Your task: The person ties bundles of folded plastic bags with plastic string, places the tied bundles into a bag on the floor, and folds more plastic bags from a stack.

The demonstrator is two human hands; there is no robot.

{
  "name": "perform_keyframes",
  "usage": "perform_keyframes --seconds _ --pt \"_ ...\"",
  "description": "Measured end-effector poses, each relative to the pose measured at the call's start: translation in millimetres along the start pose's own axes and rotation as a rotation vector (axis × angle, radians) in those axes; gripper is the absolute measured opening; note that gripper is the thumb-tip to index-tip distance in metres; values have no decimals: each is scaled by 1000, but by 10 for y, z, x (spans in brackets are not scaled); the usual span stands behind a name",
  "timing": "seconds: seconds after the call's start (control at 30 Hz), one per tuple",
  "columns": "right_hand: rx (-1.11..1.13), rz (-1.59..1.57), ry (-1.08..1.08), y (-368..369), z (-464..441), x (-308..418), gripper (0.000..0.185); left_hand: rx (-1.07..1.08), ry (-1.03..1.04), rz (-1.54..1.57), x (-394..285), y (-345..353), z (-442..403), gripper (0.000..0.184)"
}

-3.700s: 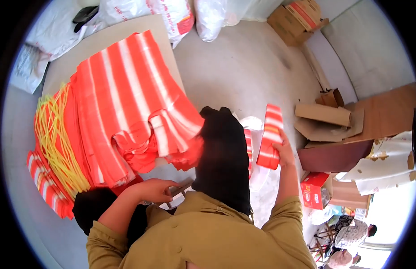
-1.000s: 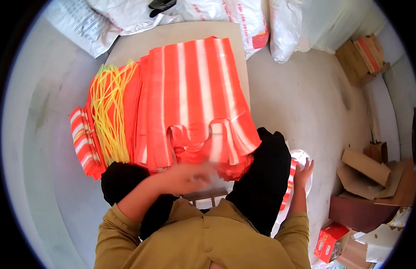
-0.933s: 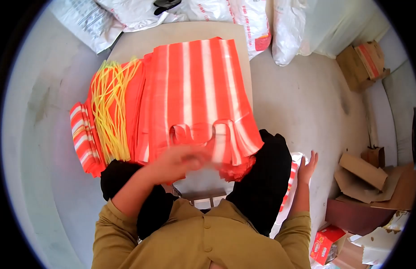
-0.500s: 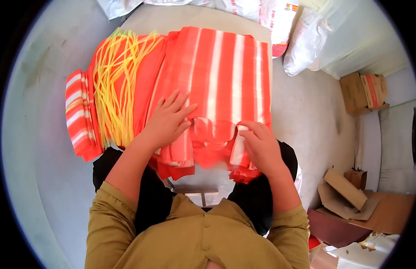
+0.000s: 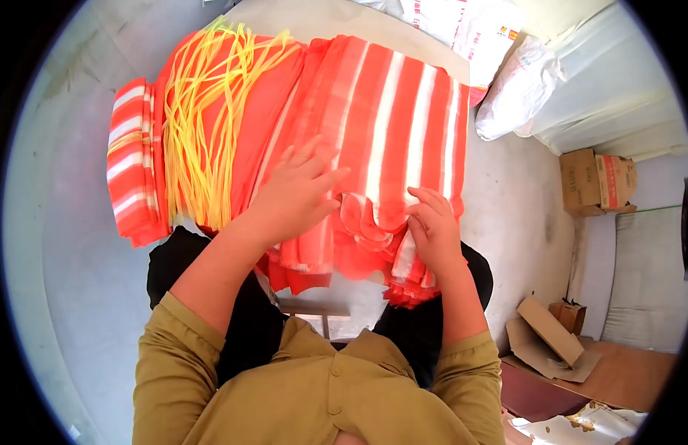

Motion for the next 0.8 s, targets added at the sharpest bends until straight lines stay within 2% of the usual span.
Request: perform_keyframes --seconds 0.2,0.23,0.33,0.4,0.5,0.57,0.63,0.7,0.73,0.8 --pt "59 -530 357 100 -25 -294 13 -95 126 130 -339 156 -237 60" --pt "61 -535 353 98 -36 -286 14 -101 138 145 -386 200 -284 60" --pt "89 -566 352 90 -48 -254 18 -265 108 53 -455 256 -380 37" --pt "138 -605 366 85 -50 -196 24 -291 125 -13 -409 322 -450 25" --pt "71 -610 251 -16 -66 -31 33 -342 130 9 -411 300 -474 11" --pt "21 -493 199 -30 -109 125 37 -323 138 57 -413 300 -471 9" --pt "-5 -285 93 -24 -134 180 34 -239 164 103 -414 359 -461 14" --pt "-7 15 -77 55 -191 218 23 -261 124 164 -394 293 -479 17" --pt "-5 -173 85 47 -237 104 24 -274 103 193 -375 236 -486 19" --pt "6 -547 407 91 -269 -76 25 -462 -111 398 -119 30 -387 25"
Point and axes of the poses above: each hand's wrist, its own z-axis away from the middle knuckle, its own y-axis out of the palm, x = y × z, the point moved 8 cm from there along -z, towards the middle knuckle, and after that the axes turned 10 degrees about y, right-handed, at the moved point
